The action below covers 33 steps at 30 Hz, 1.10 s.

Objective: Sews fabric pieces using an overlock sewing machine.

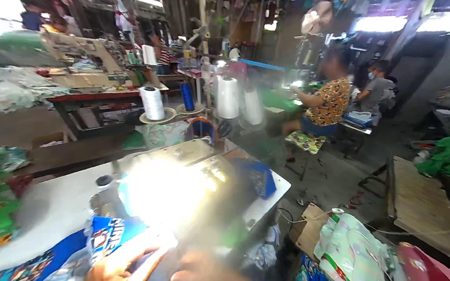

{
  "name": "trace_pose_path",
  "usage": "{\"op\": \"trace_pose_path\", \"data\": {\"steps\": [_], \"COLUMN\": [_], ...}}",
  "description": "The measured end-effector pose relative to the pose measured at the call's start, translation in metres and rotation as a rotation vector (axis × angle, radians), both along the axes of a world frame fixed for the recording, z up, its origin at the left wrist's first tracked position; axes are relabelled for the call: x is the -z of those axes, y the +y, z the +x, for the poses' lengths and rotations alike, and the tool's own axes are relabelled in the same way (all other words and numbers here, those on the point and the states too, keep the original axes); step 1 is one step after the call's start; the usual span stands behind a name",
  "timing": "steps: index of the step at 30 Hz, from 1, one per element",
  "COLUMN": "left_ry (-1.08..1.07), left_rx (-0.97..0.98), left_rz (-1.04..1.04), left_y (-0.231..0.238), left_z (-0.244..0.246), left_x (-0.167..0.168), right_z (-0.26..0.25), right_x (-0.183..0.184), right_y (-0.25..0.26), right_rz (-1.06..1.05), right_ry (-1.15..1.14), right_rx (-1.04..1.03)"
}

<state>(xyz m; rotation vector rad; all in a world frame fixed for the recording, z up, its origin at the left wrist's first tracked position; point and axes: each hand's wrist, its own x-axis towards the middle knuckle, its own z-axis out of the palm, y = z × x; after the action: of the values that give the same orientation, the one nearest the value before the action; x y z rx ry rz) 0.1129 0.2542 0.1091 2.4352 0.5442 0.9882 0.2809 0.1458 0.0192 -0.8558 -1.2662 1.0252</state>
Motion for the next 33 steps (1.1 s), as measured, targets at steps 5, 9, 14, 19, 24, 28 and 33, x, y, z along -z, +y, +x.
{"op": "trace_pose_path", "data": {"steps": [5,9,14,19,24,28,33], "left_ry": [-0.056,-0.072,-0.052,-0.06,-0.056,-0.025,-0.008], "left_rx": [-0.094,-0.098,-0.08,-0.068,-0.079,-0.071,0.003], "left_rz": [0.076,0.076,0.039,0.042,0.041,0.05,0.0], "left_y": [0.001,-0.005,-0.007,-0.003,-0.003,-0.003,-0.005], "left_z": [0.004,0.004,0.011,0.012,0.008,0.006,0.005], "left_x": [0.009,0.005,0.0,0.006,0.007,0.006,-0.002], "right_z": [0.0,-0.001,0.005,0.009,0.008,0.006,0.006], "right_x": [-0.004,-0.007,-0.009,-0.011,-0.01,-0.01,-0.006], "right_y": [-0.003,-0.006,-0.009,-0.01,-0.01,-0.01,-0.008], "right_rz": [-0.046,-0.093,-0.087,-0.086,-0.078,-0.044,-0.02], "right_ry": [0.039,0.001,-0.004,0.012,0.033,0.028,0.007], "right_rx": [0.005,0.021,0.028,0.001,-0.028,-0.008,-0.012]}}
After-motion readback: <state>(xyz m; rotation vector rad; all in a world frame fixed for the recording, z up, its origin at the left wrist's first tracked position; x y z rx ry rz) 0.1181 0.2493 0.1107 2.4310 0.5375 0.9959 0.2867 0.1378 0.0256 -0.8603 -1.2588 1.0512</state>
